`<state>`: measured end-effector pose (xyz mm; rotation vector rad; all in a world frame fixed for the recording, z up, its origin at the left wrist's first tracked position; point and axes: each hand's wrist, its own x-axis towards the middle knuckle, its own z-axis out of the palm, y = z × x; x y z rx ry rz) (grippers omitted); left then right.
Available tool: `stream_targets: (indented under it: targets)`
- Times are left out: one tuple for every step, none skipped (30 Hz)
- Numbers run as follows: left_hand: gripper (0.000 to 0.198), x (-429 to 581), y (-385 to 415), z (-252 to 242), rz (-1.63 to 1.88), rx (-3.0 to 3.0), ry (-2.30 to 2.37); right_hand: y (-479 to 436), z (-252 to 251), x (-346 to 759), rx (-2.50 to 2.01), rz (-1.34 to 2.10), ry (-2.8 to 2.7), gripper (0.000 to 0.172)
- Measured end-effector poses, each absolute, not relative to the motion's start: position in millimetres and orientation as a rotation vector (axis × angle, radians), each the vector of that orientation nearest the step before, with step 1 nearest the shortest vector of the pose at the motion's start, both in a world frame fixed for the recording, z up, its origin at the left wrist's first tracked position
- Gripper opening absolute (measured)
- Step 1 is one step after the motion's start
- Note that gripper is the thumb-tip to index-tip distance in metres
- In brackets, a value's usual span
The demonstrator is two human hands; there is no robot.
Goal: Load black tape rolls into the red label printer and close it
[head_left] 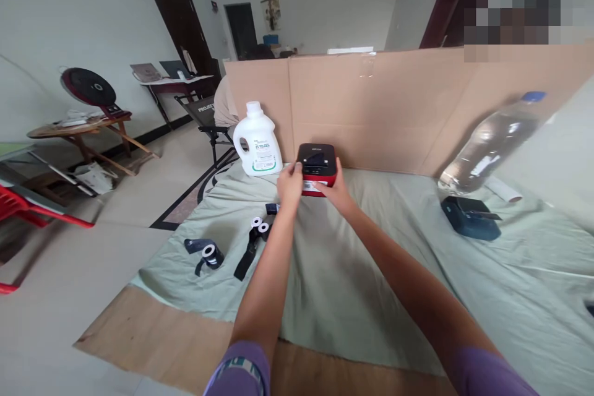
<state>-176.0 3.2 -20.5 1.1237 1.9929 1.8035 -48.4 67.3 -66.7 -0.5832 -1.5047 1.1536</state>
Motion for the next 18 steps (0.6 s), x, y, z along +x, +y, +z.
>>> stream_targets:
  targets:
    - [0.034, -153.8, 1.3, -17.9, 1.806, 1.136, 1.952, 65.5, -62.7, -24.6, -0.602, 1.096, -1.521, 0.124]
    - [0.037, -131.4, -1.3, -17.3, 1.819, 1.155, 1.894, 62.0, -60.6, -1.2, -0.626, 1.043, -1.529, 0.124]
    - [0.04, -109.3, -4.3, -18.6, 1.852, 1.176, 1.814, 56.7, -60.4, 21.4, -0.654, 1.007, -1.531, 0.124]
    - [0.042, -87.9, -7.8, -21.8, 1.896, 1.198, 1.719, 49.8, -62.0, 42.8, -0.682, 0.996, -1.531, 0.124]
    - [0.042, -67.9, -12.0, -26.5, 1.947, 1.211, 1.626, 41.1, -65.2, 62.6, -0.713, 0.997, -1.524, 0.123]
    - [0.043, -49.7, -17.1, -32.6, 1.976, 1.227, 1.536, 30.9, -69.5, 80.7, -0.743, 1.001, -1.517, 0.123]
    - [0.044, -33.8, -23.3, -39.7, 1.985, 1.233, 1.456, 19.6, -74.7, 96.8, -0.775, 0.994, -1.507, 0.122]
    - [0.046, -20.5, -30.8, -47.7, 1.975, 1.23, 1.384, 7.4, -80.3, 110.8, -0.807, 0.975, -1.502, 0.12]
    - [0.048, -10.0, -39.4, -56.2, 1.954, 1.22, 1.326, -4.9, -86.0, 122.5, -0.839, 0.951, -1.503, 0.119]
    - [0.049, -2.3, -49.1, -64.9, 1.929, 1.202, 1.286, -16.8, -91.3, 131.9, -0.869, 0.924, -1.514, 0.118]
    - [0.051, 2.7, -59.2, -73.6, 1.903, 1.182, 1.264, -27.6, -96.2, 138.9, -0.897, 0.898, -1.534, 0.117]
    - [0.052, 5.3, -69.2, -81.8, 1.884, 1.158, 1.259, -37.0, -100.2, 143.6, -0.919, 0.876, -1.56, 0.116]
    - [0.053, 5.9, -78.6, -89.3, 1.866, 1.136, 1.268, -44.6, -103.5, 146.4, -0.937, 0.858, -1.591, 0.115]
    - [0.052, 4.9, -86.9, -95.6, 1.852, 1.114, 1.287, -50.3, -105.9, 147.4, -0.948, 0.838, -1.619, 0.113]
    - [0.052, 3.0, -93.7, -100.7, 1.844, 1.092, 1.311, -54.3, -107.6, 147.0, -0.953, 0.82, -1.645, 0.111]
    - [0.051, 0.5, -98.9, -104.4, 1.837, 1.075, 1.335, -56.6, -108.8, 145.7, -0.95, 0.801, -1.668, 0.108]
    - [0.051, -2.0, -102.4, -106.7, 1.834, 1.063, 1.356, -57.8, -109.7, 143.9, -0.944, 0.785, -1.686, 0.106]
    - [0.05, -4.2, -104.6, -107.9, 1.83, 1.057, 1.37, -58.2, -110.5, 141.9, -0.937, 0.772, -1.697, 0.104]
